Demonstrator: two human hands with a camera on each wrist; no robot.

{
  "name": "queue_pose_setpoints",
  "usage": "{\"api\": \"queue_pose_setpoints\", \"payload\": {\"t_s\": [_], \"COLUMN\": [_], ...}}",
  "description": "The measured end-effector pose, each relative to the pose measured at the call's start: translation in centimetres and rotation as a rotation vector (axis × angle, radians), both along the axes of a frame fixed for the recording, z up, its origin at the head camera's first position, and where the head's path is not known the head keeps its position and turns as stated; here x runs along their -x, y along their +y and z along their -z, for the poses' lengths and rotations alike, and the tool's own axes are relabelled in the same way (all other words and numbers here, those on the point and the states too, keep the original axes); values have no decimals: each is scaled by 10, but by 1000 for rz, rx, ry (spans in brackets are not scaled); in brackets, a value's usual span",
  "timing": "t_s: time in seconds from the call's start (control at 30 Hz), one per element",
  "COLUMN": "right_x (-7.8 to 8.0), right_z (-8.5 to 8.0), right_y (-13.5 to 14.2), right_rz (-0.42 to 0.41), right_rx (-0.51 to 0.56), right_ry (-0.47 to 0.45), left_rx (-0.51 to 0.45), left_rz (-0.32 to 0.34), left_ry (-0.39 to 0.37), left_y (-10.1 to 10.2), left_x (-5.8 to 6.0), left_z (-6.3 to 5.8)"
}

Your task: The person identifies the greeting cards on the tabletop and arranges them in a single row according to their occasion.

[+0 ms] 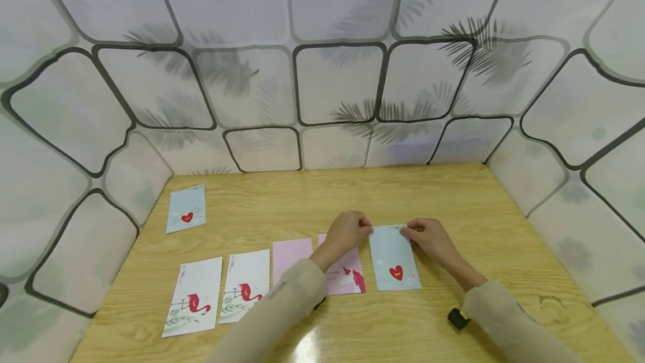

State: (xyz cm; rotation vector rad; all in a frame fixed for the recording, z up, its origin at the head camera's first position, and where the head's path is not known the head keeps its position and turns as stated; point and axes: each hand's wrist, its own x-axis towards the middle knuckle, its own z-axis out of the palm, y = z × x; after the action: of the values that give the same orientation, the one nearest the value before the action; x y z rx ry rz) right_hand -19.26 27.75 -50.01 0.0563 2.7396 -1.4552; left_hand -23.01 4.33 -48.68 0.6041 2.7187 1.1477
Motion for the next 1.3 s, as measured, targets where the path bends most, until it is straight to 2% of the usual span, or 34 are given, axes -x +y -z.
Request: {"api": "queue_pose_setpoints", "payload": {"t_s": [0.17,0.33,0.67,0.9,1.3], "right_x": [3,4,5,8,7], "right_z": [5,6,6,7,10], "right_y": [3,4,4,3,0], "right_rz": [-21,-51,-76,-80,-83], "right_rx": [-30,-49,-84,-125,-184], "right_ry": [5,14,13,34,47], "left_rx": [102,153,158,133,159], "left_rz": [-17,-32,-36,-45,-53], "left_ry": [43,45,52,30,54], "left_y": [2,3,6,7,8], "left_x": [2,5,9,7,5], "left_z": [3,7,10,8,10]}}
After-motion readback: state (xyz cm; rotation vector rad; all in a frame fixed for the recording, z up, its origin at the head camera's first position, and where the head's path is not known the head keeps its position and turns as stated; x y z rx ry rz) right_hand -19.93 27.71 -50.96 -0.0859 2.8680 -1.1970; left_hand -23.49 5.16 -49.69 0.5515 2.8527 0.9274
